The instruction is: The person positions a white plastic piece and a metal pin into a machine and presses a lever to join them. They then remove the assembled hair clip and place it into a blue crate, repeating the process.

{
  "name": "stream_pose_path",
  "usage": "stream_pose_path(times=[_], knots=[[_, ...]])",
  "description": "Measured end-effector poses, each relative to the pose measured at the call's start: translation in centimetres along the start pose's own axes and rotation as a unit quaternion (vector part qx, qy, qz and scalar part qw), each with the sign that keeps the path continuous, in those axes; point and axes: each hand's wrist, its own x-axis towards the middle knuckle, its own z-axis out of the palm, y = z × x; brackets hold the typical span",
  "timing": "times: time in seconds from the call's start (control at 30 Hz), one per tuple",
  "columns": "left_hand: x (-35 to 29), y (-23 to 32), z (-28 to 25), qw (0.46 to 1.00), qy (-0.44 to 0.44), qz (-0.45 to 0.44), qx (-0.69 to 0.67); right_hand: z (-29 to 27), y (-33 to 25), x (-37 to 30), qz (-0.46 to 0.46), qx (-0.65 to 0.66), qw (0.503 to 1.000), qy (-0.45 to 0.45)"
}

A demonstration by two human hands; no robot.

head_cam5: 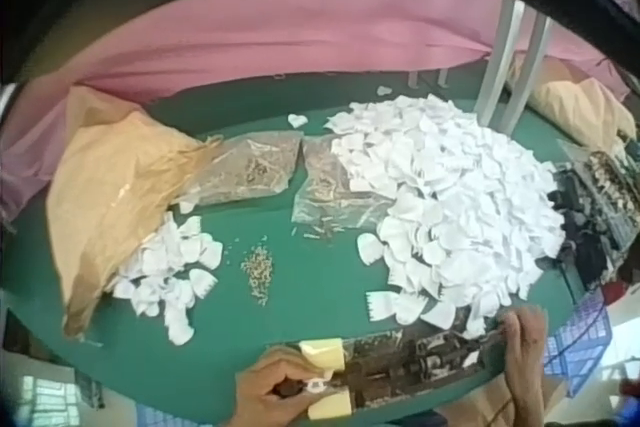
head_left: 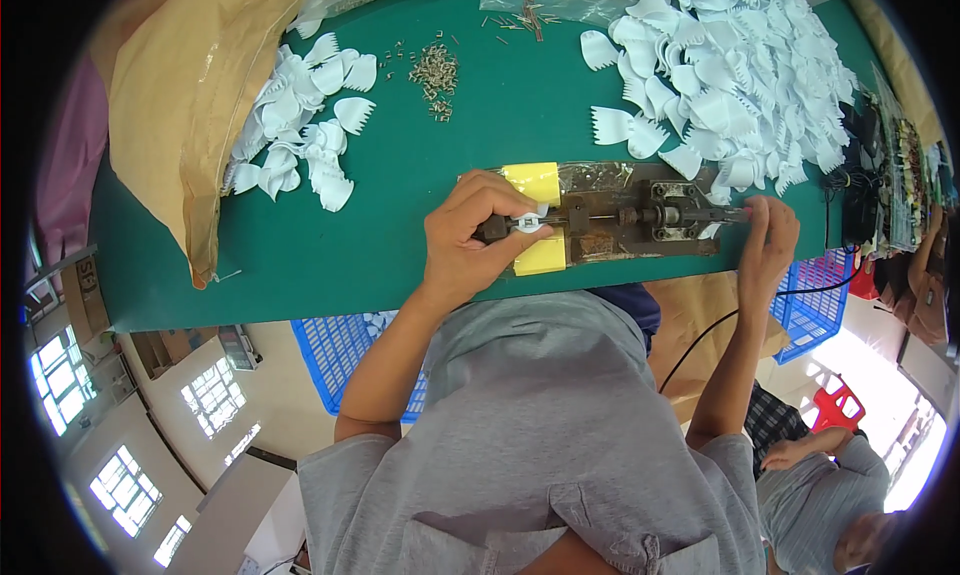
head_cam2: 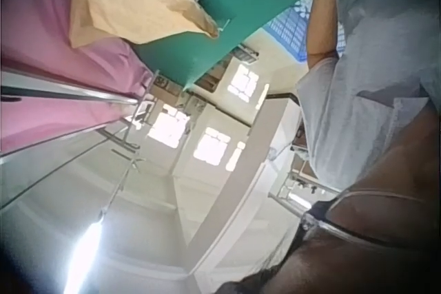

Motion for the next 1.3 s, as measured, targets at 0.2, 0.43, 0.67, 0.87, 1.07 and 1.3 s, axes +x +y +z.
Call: stream_pose_path(times=[0.2,0.43,0.67,0.87,1.07,1.3], knots=[[0.0,-0.4,0.1,1.000,-0.002,0.010,-0.009,-3.6,-6.8,5.2,0.018,0.647,0.760,0.059],[-0.1,-0.3,-0.1,1.000,0.009,0.004,-0.020,-2.4,-11.2,3.9,0.052,0.480,0.875,0.026],[0.5,0.5,0.6,0.962,0.057,-0.040,-0.263,-2.9,-1.0,5.6,0.193,0.821,0.537,0.019],[-6.9,3.1,-6.6,0.958,0.130,0.026,-0.255,-1.0,1.2,6.0,0.213,0.839,0.500,-0.034],[-15.2,7.7,-15.3,0.890,0.218,-0.263,0.303,-0.3,1.5,7.4,0.159,0.356,0.889,0.241],[-0.9,2.5,-14.7,0.918,0.180,-0.054,0.349,-1.5,-12.6,8.2,0.041,0.177,0.952,0.246]])
